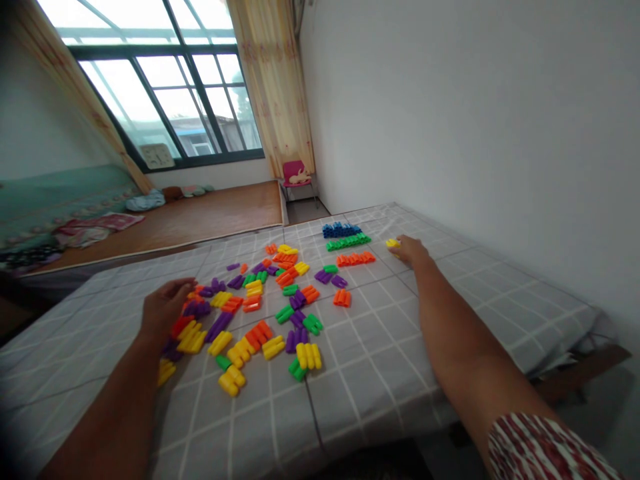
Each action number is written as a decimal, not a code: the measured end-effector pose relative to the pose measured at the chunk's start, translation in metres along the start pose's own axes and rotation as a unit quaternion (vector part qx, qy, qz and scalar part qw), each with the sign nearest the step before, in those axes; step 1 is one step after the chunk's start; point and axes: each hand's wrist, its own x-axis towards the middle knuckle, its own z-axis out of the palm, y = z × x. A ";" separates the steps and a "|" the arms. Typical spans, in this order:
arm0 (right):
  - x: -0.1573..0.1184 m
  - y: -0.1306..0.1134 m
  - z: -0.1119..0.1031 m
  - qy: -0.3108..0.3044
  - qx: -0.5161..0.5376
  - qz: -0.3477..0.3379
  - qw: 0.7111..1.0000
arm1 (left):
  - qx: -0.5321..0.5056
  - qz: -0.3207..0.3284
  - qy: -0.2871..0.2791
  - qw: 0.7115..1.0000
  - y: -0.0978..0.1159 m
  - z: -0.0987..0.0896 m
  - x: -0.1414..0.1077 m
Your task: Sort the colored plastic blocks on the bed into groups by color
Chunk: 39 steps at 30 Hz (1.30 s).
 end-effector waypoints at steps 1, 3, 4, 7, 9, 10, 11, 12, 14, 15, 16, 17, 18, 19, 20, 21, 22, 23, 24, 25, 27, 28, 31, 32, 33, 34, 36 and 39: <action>-0.002 -0.003 0.003 0.000 -0.002 0.001 1.000 | 0.007 0.012 0.004 1.000 0.001 -0.001 0.001; -0.005 -0.007 0.008 0.001 -0.001 0.002 1.000 | 0.021 0.034 0.011 0.999 0.002 -0.004 0.003; -0.006 -0.009 0.010 0.003 -0.001 0.002 1.000 | 0.023 0.042 0.014 0.999 0.001 -0.006 0.005; -0.006 -0.013 0.012 0.008 0.000 0.003 1.000 | 0.010 0.049 0.024 0.998 -0.005 -0.010 0.010; -0.006 -0.014 0.013 0.008 0.002 -0.001 1.000 | -0.007 0.043 0.032 0.999 -0.010 -0.013 0.013; -0.005 -0.014 0.014 0.005 0.004 -0.005 1.000 | -0.014 0.039 0.035 0.999 -0.012 -0.015 0.014; -0.003 -0.013 0.015 -0.002 0.006 -0.008 1.000 | -0.020 0.037 0.036 0.998 -0.013 -0.016 0.015; -0.001 -0.011 0.016 -0.006 0.009 -0.006 1.000 | -0.023 0.034 0.032 0.999 -0.015 -0.018 0.015; 0.007 -0.005 0.022 -0.006 0.014 0.014 1.000 | -0.022 0.038 0.025 0.999 -0.018 -0.021 0.016; 0.011 -0.002 0.026 0.027 0.019 0.032 0.999 | -0.010 0.037 0.023 0.999 -0.020 -0.023 0.016; 0.016 0.001 0.029 0.070 0.022 0.037 0.997 | 0.007 0.027 0.019 0.999 -0.023 -0.025 0.016; 0.019 0.002 0.033 0.104 0.029 0.035 0.993 | 0.029 0.011 0.016 0.999 -0.027 -0.026 0.016; 0.021 0.002 0.035 0.131 0.039 0.016 0.991 | 0.055 -0.004 -0.005 0.998 -0.031 -0.027 0.015; 0.021 0.001 0.036 0.154 0.049 -0.011 0.987 | 0.086 -0.025 -0.031 0.996 -0.035 -0.028 0.014; 0.020 -0.003 0.036 0.172 0.061 -0.043 0.982 | 0.118 -0.045 -0.055 0.990 -0.039 -0.028 0.012; 0.017 -0.010 0.035 0.187 0.071 -0.080 0.976 | 0.148 -0.065 -0.074 0.984 -0.043 -0.027 0.010; 0.012 -0.019 0.032 0.200 0.079 -0.116 0.970 | 0.175 -0.083 -0.082 0.978 -0.047 -0.026 0.008; 0.007 -0.030 0.030 0.212 0.084 -0.148 0.962 | 0.196 -0.095 -0.080 0.973 -0.050 -0.024 0.005; 0.001 -0.043 0.027 0.219 0.088 -0.180 0.955 | 0.205 -0.098 -0.075 0.971 -0.052 -0.022 0.003; -0.005 -0.059 0.025 0.224 0.091 -0.212 0.947 | 0.202 -0.092 -0.074 0.972 -0.053 -0.019 0.002; -0.020 -0.094 0.023 0.223 0.097 -0.286 0.927 | 0.175 -0.065 -0.089 0.978 -0.052 -0.013 -0.001; -0.028 -0.114 0.023 0.215 0.101 -0.331 0.913 | 0.154 -0.049 -0.106 0.981 -0.049 -0.009 -0.001; -0.051 -0.174 0.024 0.149 0.091 -0.462 0.870 | 0.060 0.003 -0.183 0.981 -0.037 0.000 -0.002; -0.056 -0.193 0.026 0.118 0.071 -0.488 0.862 | 0.026 0.025 -0.209 0.977 -0.033 0.002 -0.002; -0.059 -0.211 0.028 0.090 0.054 -0.501 0.859 | -0.007 0.046 -0.230 0.972 -0.029 0.003 -0.003; -0.058 -0.227 0.031 0.074 0.050 -0.496 0.864 | -0.033 0.064 -0.241 0.968 -0.027 0.005 -0.003; -0.047 -0.254 0.040 0.041 0.048 -0.453 0.889 | -0.057 0.075 -0.237 0.967 -0.025 0.007 -0.005; -0.020 -0.281 0.059 -0.052 0.008 -0.375 0.926 | -0.047 0.043 -0.198 0.978 -0.031 0.009 -0.006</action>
